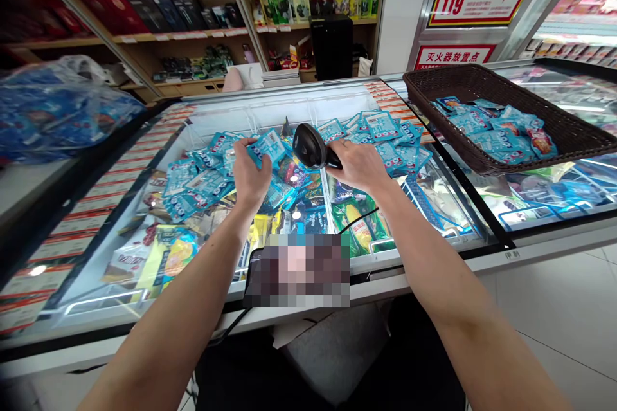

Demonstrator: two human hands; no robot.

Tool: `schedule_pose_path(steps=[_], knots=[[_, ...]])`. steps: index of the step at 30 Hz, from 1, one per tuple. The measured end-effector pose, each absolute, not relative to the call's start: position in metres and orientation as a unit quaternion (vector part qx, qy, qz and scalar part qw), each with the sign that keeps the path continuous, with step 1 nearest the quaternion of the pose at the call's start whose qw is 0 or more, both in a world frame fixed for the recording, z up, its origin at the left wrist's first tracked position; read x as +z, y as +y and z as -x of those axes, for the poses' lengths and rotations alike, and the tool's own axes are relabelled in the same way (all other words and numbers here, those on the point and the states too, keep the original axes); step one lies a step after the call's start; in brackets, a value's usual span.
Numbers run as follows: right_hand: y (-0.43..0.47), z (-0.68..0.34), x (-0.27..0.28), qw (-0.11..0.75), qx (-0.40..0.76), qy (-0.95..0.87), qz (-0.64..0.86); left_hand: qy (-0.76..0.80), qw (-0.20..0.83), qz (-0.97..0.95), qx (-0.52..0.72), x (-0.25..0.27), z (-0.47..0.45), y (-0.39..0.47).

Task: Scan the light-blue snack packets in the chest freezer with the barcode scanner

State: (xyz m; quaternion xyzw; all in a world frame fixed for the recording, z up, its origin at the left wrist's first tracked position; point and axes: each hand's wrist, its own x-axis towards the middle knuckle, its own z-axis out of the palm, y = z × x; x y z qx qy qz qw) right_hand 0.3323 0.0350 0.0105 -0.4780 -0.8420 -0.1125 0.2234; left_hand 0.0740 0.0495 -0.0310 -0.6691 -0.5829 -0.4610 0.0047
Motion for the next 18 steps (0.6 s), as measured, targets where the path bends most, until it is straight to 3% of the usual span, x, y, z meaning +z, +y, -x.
schedule_pose_path(steps=[6, 12, 18], knots=[[0.035, -0.334, 0.013, 0.236, -0.118, -0.820, 0.508, -0.648, 0.117, 0.591, -0.466, -0.020, -0.069, 0.039], [0.036, -0.334, 0.014, 0.231, -0.127, -0.802, 0.536, -0.549, 0.097, 0.773, -0.302, -0.019, -0.082, 0.035], [0.038, -0.336, 0.015, 0.215, -0.120, -0.777, 0.579, -0.608, 0.133, 0.738, -0.260, -0.025, -0.074, 0.040]])
